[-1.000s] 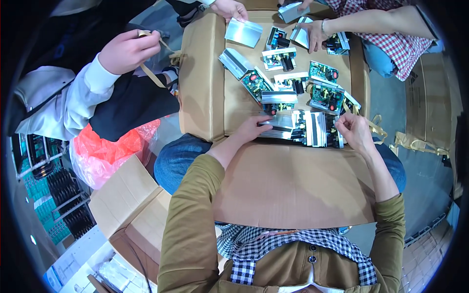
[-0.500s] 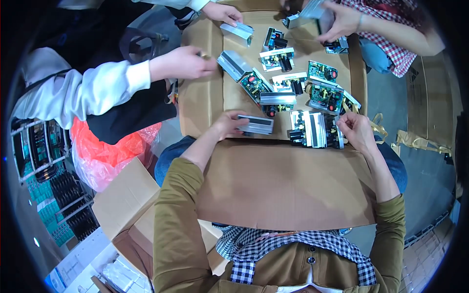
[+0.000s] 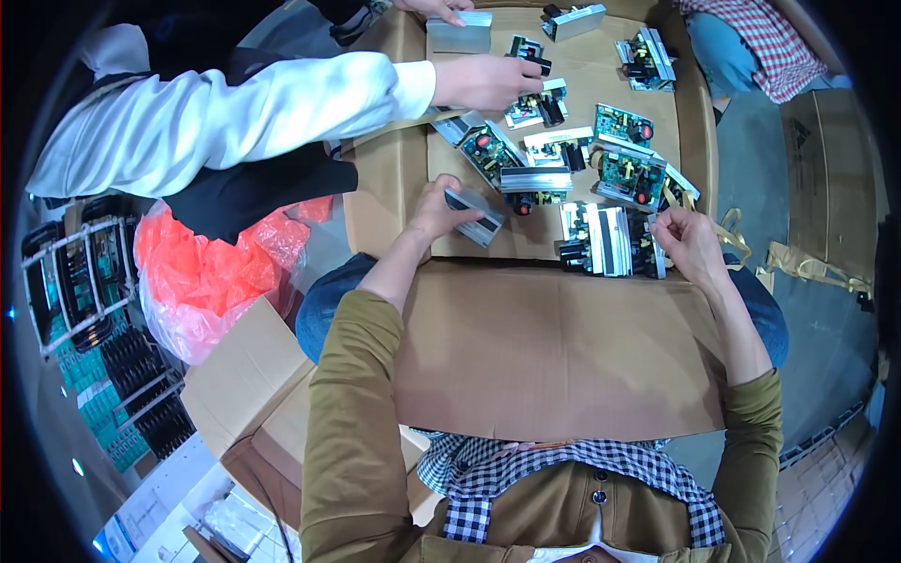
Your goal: Packing electronic circuit boards and components into cardboard shipping boxes with dividers.
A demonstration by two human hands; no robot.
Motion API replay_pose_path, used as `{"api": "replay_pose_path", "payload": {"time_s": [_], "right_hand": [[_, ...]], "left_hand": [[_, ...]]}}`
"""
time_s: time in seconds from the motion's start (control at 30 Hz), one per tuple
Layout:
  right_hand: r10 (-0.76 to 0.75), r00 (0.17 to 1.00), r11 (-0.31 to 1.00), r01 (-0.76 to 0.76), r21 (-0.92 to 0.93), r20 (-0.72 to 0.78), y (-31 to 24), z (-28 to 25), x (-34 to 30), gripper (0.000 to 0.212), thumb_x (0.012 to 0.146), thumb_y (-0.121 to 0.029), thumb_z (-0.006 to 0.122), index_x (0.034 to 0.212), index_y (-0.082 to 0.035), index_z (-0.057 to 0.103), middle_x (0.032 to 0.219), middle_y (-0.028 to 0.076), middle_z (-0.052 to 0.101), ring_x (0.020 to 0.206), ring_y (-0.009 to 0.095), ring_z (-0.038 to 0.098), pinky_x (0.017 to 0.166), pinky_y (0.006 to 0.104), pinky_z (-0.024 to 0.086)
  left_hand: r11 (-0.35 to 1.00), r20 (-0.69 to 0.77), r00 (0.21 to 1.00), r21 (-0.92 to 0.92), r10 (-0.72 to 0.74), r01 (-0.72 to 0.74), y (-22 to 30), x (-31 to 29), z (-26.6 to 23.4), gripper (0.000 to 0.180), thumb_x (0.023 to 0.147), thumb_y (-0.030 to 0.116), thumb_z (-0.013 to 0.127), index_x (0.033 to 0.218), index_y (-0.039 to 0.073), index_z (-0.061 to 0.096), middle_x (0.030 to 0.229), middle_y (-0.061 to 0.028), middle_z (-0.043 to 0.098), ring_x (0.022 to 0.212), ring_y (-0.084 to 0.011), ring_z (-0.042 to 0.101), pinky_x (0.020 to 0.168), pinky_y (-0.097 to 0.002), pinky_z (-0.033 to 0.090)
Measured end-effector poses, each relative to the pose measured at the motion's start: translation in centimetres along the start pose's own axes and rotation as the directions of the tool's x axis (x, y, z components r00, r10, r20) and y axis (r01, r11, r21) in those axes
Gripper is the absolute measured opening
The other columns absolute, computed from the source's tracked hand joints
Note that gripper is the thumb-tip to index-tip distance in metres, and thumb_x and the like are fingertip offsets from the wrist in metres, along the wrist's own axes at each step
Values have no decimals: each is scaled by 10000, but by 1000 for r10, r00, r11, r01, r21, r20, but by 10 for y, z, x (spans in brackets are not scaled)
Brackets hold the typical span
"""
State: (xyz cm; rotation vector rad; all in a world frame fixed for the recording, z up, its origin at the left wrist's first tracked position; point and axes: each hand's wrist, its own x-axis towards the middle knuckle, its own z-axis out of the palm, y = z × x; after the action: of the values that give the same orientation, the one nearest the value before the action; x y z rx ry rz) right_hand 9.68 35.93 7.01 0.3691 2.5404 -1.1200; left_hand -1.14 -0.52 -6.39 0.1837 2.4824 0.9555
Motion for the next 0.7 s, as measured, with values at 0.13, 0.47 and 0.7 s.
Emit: {"api": "replay_pose_path", "payload": {"time_s": [0.13,0.47,0.7], "right_hand": [[5,1000,1000,-5,12,5,0,-1,5,130,796,-65,598,707,20,557,569,-22,489,525,35,407,472,215,333],[-12,995,1000,13,11,-97,21,-45,10,107,816,-38,568,726,20,567,612,-41,505,558,17,418,488,191,336],[110,966,992,-91,93,-235,34,-75,0,104,816,-39,557,724,9,570,606,-52,484,558,10,404,499,172,327]], "left_hand": [[996,-20,999,81,28,-26,-2,-8,-2,506,566,290,829,919,71,541,946,-102,546,887,-259,542,804,-375,448],[877,72,988,454,137,-155,25,23,-50,450,612,268,777,950,64,561,968,-131,523,947,-313,511,784,-401,435],[483,291,587,357,756,-799,128,-12,36,89,715,87,555,794,49,574,895,-117,533,856,-268,516,682,-376,446]]}}
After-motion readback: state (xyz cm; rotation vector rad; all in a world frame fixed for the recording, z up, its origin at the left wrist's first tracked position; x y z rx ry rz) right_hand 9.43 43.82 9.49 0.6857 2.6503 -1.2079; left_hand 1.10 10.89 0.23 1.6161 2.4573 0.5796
